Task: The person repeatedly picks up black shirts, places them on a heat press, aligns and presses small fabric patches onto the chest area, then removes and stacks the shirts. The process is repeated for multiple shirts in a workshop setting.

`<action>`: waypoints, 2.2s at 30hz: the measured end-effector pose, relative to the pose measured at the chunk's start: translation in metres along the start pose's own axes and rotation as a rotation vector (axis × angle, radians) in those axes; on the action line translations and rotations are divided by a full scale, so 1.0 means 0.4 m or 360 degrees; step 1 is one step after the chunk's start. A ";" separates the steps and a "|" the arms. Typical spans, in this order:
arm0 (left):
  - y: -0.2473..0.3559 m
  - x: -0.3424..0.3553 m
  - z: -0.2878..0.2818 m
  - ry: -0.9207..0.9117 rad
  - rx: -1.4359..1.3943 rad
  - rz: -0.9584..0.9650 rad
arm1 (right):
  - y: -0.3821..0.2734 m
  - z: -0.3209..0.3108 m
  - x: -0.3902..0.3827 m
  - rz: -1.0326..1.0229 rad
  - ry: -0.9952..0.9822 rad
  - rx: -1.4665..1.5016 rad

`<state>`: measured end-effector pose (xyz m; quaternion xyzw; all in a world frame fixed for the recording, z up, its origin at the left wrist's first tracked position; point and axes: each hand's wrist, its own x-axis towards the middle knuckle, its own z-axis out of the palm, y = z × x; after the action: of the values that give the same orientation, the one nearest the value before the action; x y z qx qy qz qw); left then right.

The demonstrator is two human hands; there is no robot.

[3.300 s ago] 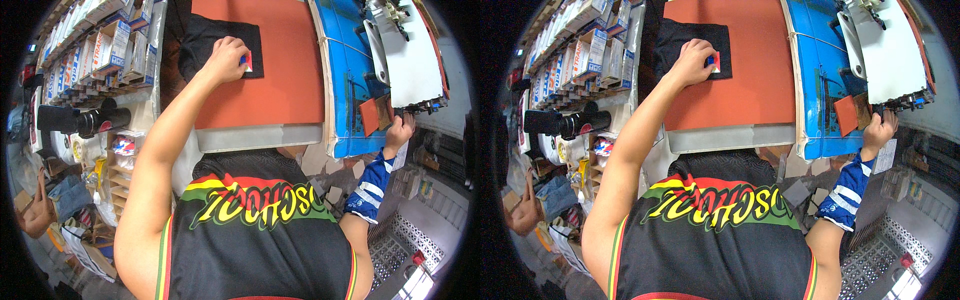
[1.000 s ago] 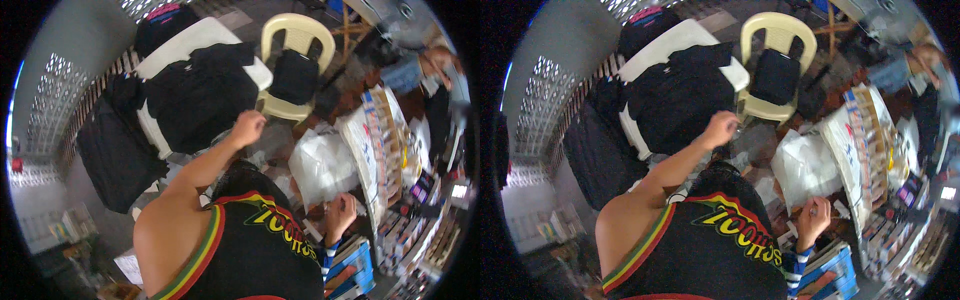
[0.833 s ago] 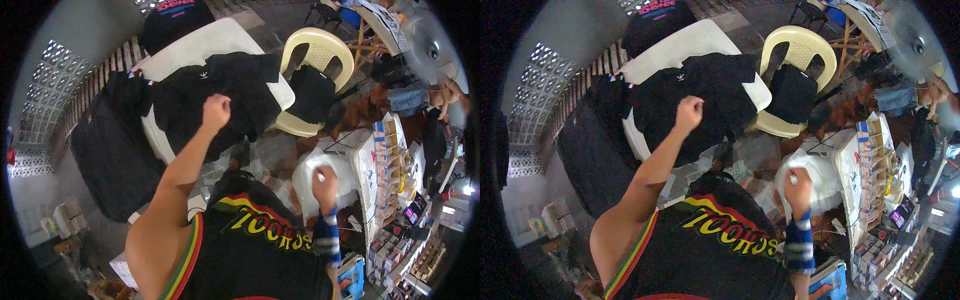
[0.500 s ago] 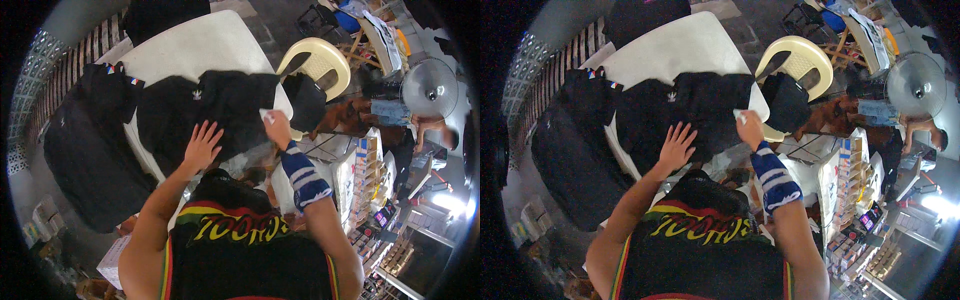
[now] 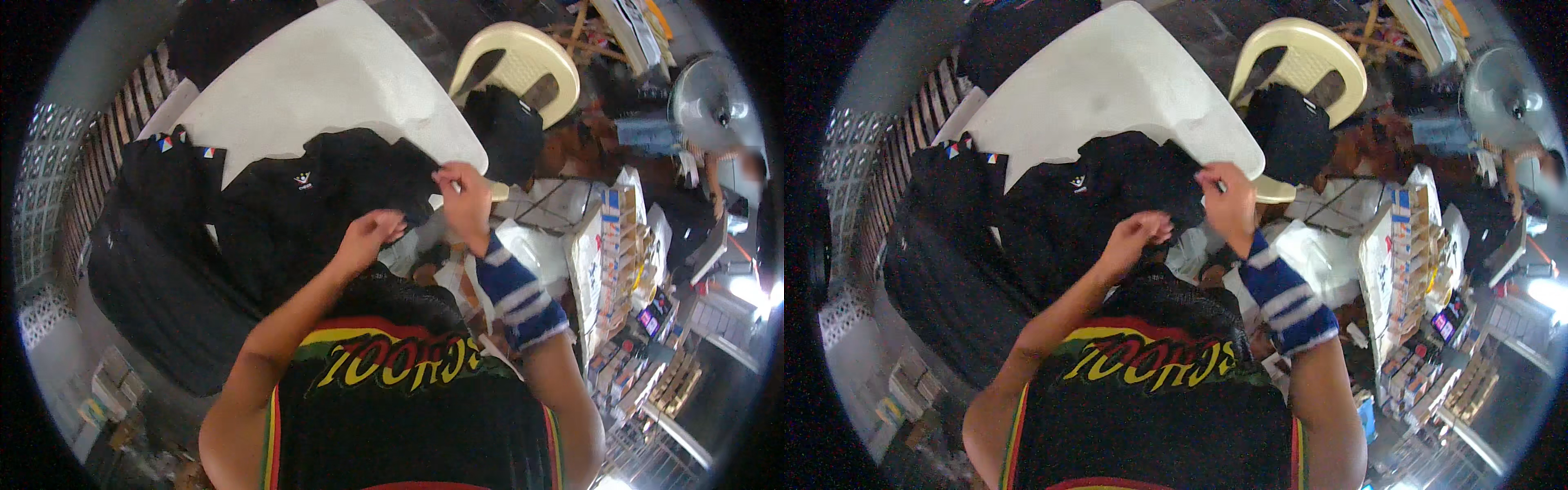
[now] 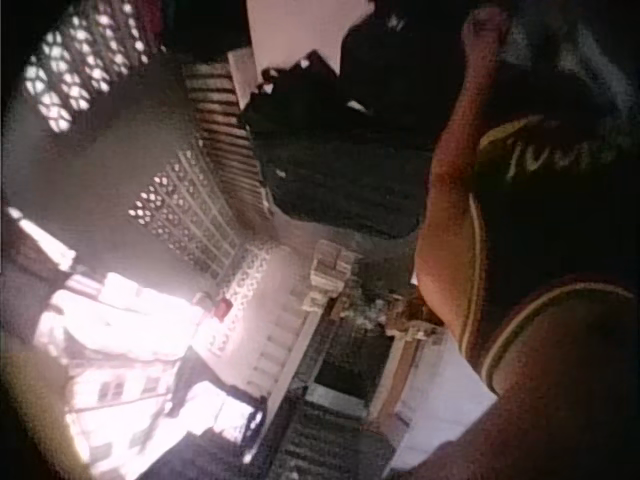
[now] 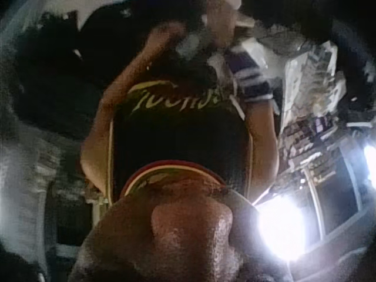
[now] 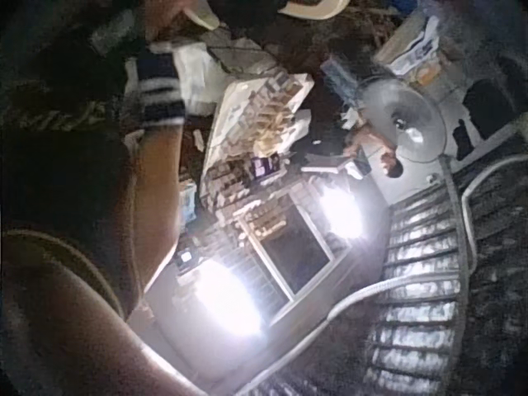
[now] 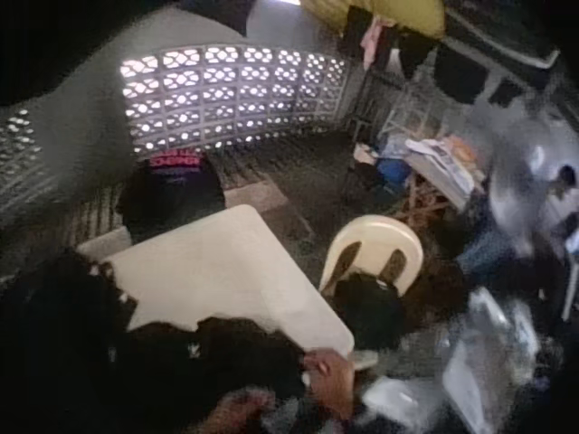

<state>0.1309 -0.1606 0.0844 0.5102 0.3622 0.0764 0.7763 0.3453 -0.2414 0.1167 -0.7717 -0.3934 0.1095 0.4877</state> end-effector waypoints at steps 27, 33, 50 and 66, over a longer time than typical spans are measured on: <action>0.048 -0.544 0.409 -0.1513 0.1220 0.1412 | -0.411 -0.333 -1.005 0.0274 0.0960 0.0248; -0.086 -0.731 0.530 -0.1884 0.1336 0.1335 | -0.458 -0.335 -1.290 0.0435 0.1429 -0.0100; -0.435 -0.938 0.832 -0.2924 0.1663 0.0810 | -0.370 -0.238 -1.731 0.1246 0.2556 0.0366; -0.713 -0.991 1.034 -0.3144 0.1610 -0.0261 | -0.371 -0.249 -1.847 0.1860 0.3001 -0.0052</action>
<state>0.0364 -0.7920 0.1243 0.5790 -0.3930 -0.5714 0.4287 -0.1663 -0.8032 0.1323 -0.6189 0.5584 -0.3136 0.4547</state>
